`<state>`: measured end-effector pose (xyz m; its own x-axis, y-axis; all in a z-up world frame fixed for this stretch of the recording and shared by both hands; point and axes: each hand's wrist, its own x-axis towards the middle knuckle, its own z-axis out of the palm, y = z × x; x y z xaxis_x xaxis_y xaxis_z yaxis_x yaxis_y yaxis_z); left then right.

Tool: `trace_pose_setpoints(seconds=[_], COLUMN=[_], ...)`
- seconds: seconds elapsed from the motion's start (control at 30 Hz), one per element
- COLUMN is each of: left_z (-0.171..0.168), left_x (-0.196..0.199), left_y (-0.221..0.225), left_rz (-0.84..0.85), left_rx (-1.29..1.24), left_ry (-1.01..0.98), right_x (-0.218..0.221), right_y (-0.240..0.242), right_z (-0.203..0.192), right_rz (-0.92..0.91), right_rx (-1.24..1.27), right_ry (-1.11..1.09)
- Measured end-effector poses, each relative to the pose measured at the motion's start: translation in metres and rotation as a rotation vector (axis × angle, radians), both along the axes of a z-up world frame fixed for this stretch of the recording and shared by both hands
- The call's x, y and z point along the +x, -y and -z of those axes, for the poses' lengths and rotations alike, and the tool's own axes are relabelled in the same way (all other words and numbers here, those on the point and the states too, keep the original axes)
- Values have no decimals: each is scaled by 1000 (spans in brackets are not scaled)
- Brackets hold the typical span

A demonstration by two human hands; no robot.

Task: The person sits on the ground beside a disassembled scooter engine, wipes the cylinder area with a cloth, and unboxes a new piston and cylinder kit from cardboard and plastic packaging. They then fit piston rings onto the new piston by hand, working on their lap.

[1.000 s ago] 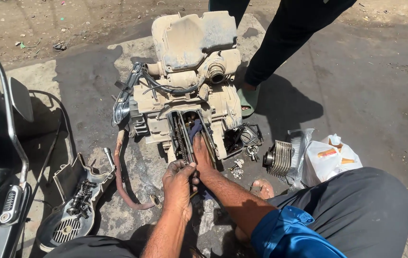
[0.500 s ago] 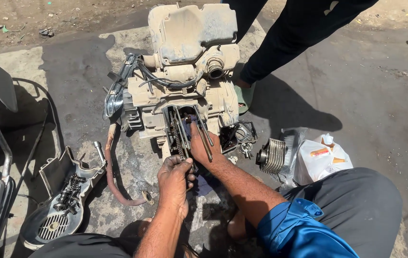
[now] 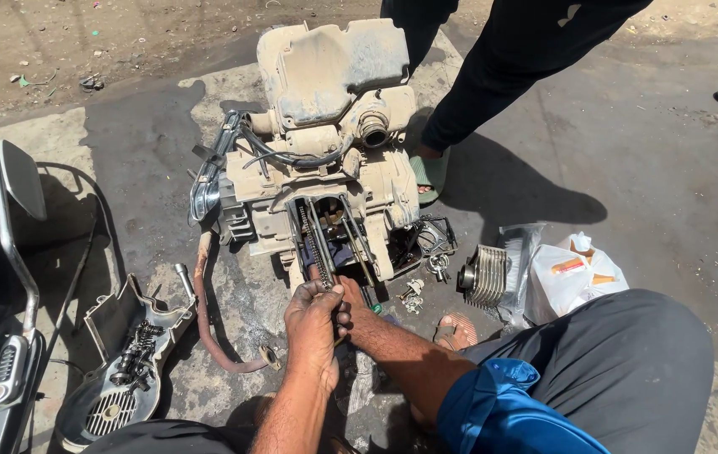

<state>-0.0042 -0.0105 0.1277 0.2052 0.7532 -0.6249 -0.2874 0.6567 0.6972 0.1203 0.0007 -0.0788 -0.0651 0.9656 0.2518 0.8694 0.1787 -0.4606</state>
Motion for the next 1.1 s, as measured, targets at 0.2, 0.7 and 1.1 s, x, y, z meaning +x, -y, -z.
trace_pose_setpoints(seconds=[0.2, 0.7, 1.1], left_z=[4, 21, 1], left_x=[-3, 6, 8], left_y=[6, 7, 11], left_rz=[0, -31, 33], left_rx=[-1, 23, -5], left_ry=[23, 34, 38], right_x=[13, 16, 38], right_y=[-24, -11, -10], right_z=[-33, -8, -13], right_rz=[331, 41, -213], right_rx=[-516, -162, -19], right_ry=[-164, -328, 32])
